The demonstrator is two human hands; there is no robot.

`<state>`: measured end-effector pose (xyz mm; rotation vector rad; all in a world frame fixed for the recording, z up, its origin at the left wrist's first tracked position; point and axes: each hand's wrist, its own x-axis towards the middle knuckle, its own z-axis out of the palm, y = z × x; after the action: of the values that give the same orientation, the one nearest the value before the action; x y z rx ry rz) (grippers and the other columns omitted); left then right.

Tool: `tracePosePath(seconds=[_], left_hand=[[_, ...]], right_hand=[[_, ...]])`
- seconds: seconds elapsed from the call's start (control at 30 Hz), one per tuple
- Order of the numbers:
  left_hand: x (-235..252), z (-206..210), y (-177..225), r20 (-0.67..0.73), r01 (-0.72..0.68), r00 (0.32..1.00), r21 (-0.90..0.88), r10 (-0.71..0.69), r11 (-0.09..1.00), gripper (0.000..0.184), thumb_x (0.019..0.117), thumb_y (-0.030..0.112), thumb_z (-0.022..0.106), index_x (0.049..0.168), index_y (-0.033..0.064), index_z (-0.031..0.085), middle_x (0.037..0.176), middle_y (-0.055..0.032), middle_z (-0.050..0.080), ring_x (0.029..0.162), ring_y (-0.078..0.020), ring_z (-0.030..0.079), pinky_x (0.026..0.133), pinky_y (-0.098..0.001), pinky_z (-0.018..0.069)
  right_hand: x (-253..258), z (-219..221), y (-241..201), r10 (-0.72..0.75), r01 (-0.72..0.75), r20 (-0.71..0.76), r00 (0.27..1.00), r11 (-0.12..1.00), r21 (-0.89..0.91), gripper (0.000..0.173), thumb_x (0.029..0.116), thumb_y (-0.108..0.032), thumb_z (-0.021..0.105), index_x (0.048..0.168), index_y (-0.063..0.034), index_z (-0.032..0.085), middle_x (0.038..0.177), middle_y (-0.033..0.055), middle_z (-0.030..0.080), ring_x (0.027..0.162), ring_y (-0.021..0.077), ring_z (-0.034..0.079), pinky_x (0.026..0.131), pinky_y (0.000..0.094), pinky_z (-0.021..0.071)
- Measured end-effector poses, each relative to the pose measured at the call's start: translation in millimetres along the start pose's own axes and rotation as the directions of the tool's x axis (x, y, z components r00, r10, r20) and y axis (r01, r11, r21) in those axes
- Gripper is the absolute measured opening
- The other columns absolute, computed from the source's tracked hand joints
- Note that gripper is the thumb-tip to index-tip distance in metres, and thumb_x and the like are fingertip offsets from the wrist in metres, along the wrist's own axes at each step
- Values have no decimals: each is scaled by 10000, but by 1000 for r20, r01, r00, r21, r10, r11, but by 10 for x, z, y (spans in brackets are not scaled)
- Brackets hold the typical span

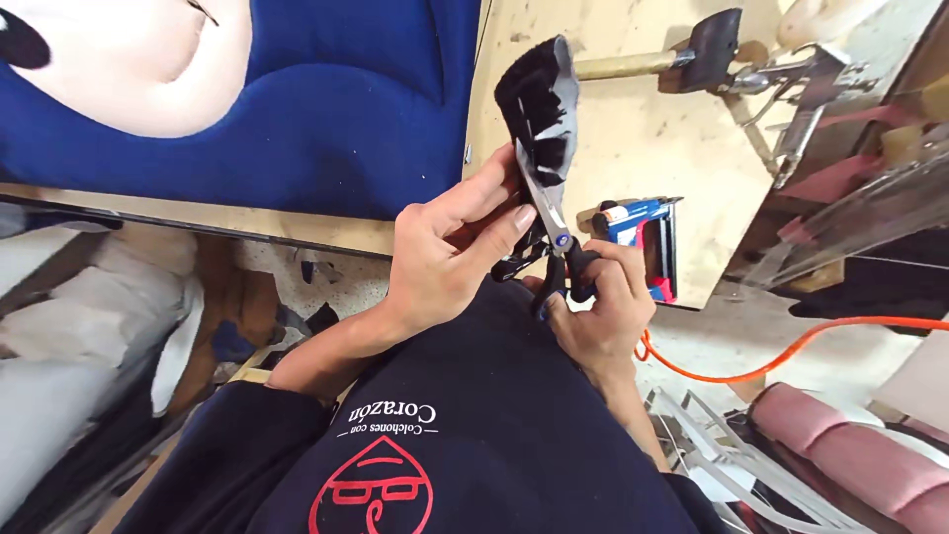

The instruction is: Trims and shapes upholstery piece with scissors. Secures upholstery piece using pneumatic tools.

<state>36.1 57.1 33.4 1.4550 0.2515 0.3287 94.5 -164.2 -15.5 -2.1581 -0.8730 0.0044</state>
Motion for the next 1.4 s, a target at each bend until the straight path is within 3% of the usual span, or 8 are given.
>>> tracePosePath(seconds=[0.23, 0.4, 0.8, 1.03, 1.13, 1.27, 1.37, 1.4], left_hand=[[-6, 15, -16, 51, 23, 998, -65, -20, 998, 525, 950, -44, 674, 1435, -128, 490, 1316, -185, 682, 1145, -242, 713, 969, -384, 629], [-8, 4, -20, 49, 60, 997, -125, -54, 990, 531, 947, -44, 677, 1443, -106, 497, 1302, -173, 690, 1110, -249, 723, 912, -406, 649], [-26, 42, -11, 58, 97, 994, -172, -88, 980, 508, 953, -13, 686, 1429, -90, 528, 1265, -182, 708, 1095, -266, 729, 938, -414, 638], [26, 83, -7, 54, 98, 995, -236, -88, 967, 616, 945, -35, 684, 1503, -75, 425, 1335, -203, 663, 1143, -316, 707, 962, -452, 631], [2, 69, -28, -27, 75, 996, -166, -80, 983, 706, 920, 7, 725, 1527, -66, 372, 1329, -195, 666, 1130, -322, 709, 927, -467, 638], [68, 107, -69, -5, 67, 998, -79, -68, 995, 816, 915, 80, 718, 1582, -15, 257, 1326, -94, 672, 1014, -203, 726, 785, -353, 649], [135, 74, -130, 92, 64, 994, -124, -53, 990, 831, 920, 15, 677, 1589, -14, 185, 1296, -11, 657, 1050, -142, 708, 846, -327, 636], [148, 57, -133, 115, 62, 992, -150, -45, 987, 836, 916, -14, 668, 1585, -30, 167, 1304, -29, 649, 1076, -167, 705, 875, -356, 634]], right_hand=[[11, -44, 52, 27, -32, 50, 998, 994, 106, 367, 887, -327, 782, 886, -23, 578, 1100, 173, 637, 909, 185, 633, 711, 299, 532], [-3, -16, 102, 17, -26, 58, 998, 988, 151, 357, 926, -329, 748, 873, -20, 579, 1076, 173, 650, 873, 178, 634, 703, 296, 533], [47, 28, 115, 12, -22, 46, 999, 974, 224, 339, 919, -324, 724, 876, -22, 578, 1042, 159, 646, 867, 154, 618, 717, 267, 518], [74, 57, 122, 13, -14, 7, 1000, 973, 231, 313, 891, -283, 732, 918, -3, 596, 1083, 171, 641, 922, 166, 636, 732, 265, 544], [25, 111, 79, 3, 3, -28, 1000, 976, 218, 294, 886, -274, 702, 936, 2, 615, 1103, 185, 653, 992, 201, 653, 816, 302, 567], [-47, 43, 113, 15, -14, -4, 1000, 967, 253, 400, 854, -321, 748, 990, 48, 675, 1141, 203, 675, 1035, 235, 681, 886, 354, 597], [11, 4, 130, 55, -74, 73, 996, 957, 282, 495, 770, -301, 859, 1023, 75, 659, 1168, 223, 647, 1042, 265, 667, 906, 381, 581], [30, -2, 127, 60, -80, 77, 995, 956, 284, 512, 749, -294, 877, 1025, 77, 656, 1180, 230, 642, 1064, 277, 663, 922, 390, 575]])
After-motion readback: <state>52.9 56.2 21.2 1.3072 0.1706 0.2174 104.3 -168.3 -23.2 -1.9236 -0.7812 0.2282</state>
